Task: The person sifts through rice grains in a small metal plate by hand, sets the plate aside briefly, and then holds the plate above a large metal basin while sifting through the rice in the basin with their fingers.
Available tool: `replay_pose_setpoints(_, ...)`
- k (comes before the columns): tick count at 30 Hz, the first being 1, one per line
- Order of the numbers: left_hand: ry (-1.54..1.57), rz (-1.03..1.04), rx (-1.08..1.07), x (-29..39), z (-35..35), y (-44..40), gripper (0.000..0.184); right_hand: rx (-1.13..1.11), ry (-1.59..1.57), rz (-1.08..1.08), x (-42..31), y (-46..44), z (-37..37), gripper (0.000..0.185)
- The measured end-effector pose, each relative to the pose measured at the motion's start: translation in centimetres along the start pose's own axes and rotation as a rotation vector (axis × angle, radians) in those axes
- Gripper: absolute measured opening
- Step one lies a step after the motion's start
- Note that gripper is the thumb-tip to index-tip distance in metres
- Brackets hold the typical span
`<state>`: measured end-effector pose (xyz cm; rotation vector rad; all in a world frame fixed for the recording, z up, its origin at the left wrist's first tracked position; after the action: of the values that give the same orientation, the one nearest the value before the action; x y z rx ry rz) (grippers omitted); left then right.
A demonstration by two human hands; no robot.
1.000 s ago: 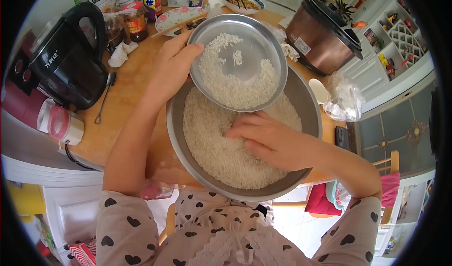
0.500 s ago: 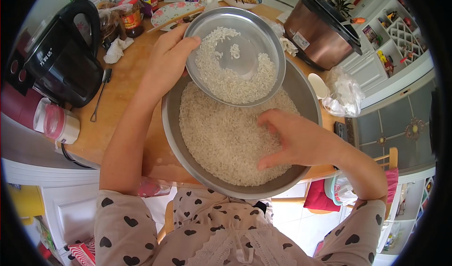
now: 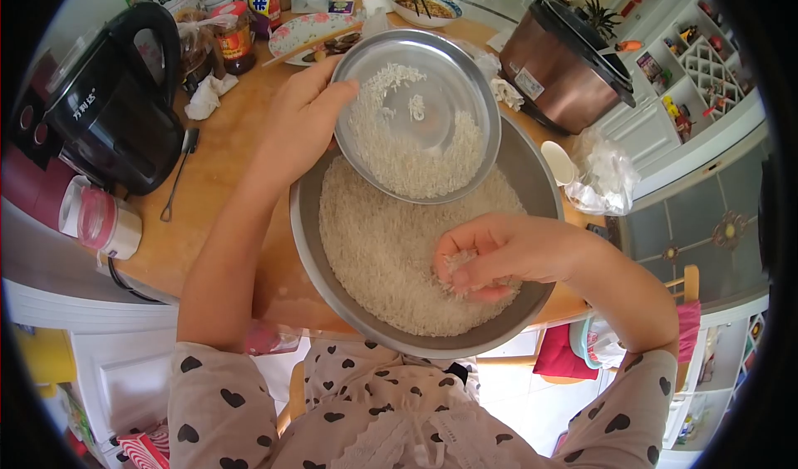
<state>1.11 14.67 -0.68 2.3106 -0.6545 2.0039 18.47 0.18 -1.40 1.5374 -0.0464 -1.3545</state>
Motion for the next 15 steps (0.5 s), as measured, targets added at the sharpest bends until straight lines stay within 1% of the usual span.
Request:
replay_pose_setpoints(2,0.025,0.028,-0.051,-0.2,0.1,-0.1,0.036,-0.021,-0.01,-0.027,-1.2,0.6,-0.3,0.024)
replay_pose_setpoints(5,0.064,0.058,-0.055,-0.4,0.3,-0.3,0.035,0.075,0.117,-0.177,-4.5,0.3,-1.8,0.025)
replay_pose_setpoints(8,0.031,-0.012,-0.087,-0.1,0.1,-0.1,0.034,0.197,0.076,-0.347,-8.1,-1.0,-2.5,0.024)
replay_pose_setpoints(11,0.037,0.095,-0.061,-1.1,0.2,-0.7,0.037,0.317,0.017,-0.537,-10.4,-2.1,-5.5,0.027)
replay_pose_setpoints(14,0.053,0.068,-0.093,-1.0,0.2,-0.7,0.035,0.466,0.111,-0.614,-11.6,-0.3,-8.1,0.033)
replay_pose_setpoints(15,0.048,0.039,-0.096,-0.8,0.2,-0.6,0.035,0.495,0.183,-0.562,-11.7,0.4,-8.7,0.034)
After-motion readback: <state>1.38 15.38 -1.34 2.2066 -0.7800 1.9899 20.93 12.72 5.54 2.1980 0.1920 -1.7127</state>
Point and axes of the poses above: each hand's wrist, its own y-axis away from the middle knuckle, its own z-axis out of the palm, x = y × z, the point moved 5 cm from there along -y, towards the middle knuckle
